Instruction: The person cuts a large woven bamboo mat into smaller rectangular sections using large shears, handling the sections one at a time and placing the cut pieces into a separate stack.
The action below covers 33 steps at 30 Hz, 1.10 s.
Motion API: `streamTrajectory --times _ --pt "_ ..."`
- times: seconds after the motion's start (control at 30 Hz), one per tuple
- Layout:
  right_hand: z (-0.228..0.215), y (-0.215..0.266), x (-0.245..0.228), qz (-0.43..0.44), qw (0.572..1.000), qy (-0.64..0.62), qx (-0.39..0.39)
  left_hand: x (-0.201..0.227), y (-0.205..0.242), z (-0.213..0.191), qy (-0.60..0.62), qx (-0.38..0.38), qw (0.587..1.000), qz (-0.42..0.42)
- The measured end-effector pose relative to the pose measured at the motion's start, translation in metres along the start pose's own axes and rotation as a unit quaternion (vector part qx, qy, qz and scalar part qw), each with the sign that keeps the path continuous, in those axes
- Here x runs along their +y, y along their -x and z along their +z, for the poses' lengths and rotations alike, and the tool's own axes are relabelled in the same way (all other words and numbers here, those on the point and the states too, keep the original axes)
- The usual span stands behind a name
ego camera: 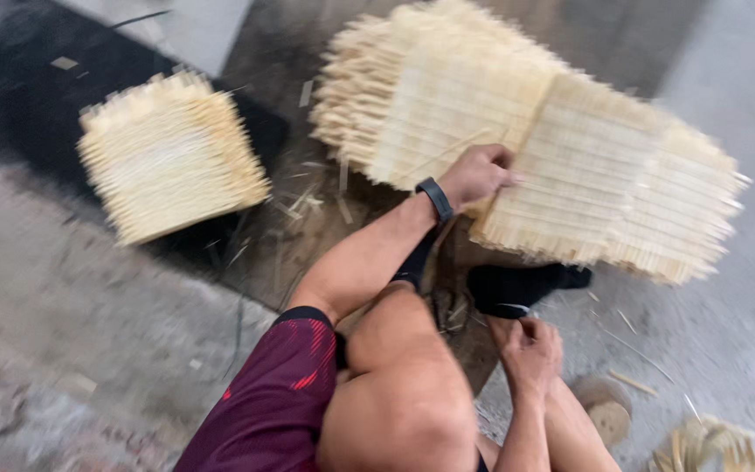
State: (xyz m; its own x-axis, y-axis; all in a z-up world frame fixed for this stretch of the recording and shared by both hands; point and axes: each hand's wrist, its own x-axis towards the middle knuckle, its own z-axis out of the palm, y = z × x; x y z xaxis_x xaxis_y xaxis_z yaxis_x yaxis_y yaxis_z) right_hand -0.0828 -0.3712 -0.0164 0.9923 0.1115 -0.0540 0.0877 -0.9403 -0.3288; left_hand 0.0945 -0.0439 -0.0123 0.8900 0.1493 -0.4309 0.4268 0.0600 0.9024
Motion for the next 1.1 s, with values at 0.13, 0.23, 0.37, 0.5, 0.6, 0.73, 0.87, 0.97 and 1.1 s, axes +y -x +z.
streamTrajectory --times 0.13,0.23,0.37,0.5,0.6,0.73,0.87,0.97,1.1 --pt "0.004 -0.005 0.005 -0.016 1.0 0.019 -0.005 0.001 0.073 -0.08 0.272 -0.023 0.96 0.055" --pt "0.012 -0.009 0.017 0.039 0.999 -0.009 -0.025 -0.022 0.156 -0.172 0.3 0.082 0.937 0.159" --pt "0.019 -0.011 0.023 0.047 0.998 0.025 -0.027 -0.061 0.247 -0.264 0.451 0.324 0.823 0.117" --pt "0.019 -0.011 0.018 0.057 0.997 0.042 -0.028 -0.127 0.29 -0.317 0.472 0.42 0.771 0.076" --pt "0.017 -0.011 0.015 0.061 0.997 0.044 -0.035 -0.199 0.281 -0.342 0.527 0.441 0.726 0.039" --pt "0.015 -0.008 0.012 0.06 0.997 0.034 -0.024 -0.254 0.248 -0.354 0.534 0.487 0.691 -0.028" --pt "0.014 -0.007 0.004 0.09 0.995 0.034 -0.025 -0.263 0.226 -0.359 0.494 0.534 0.678 -0.107" --pt "0.011 -0.01 -0.001 0.092 0.995 0.04 -0.017 -0.257 0.231 -0.364 0.502 0.552 0.659 -0.096" --pt "0.009 -0.014 -0.005 0.117 0.992 0.041 -0.039 -0.235 0.249 -0.353 0.436 0.591 0.672 -0.096"
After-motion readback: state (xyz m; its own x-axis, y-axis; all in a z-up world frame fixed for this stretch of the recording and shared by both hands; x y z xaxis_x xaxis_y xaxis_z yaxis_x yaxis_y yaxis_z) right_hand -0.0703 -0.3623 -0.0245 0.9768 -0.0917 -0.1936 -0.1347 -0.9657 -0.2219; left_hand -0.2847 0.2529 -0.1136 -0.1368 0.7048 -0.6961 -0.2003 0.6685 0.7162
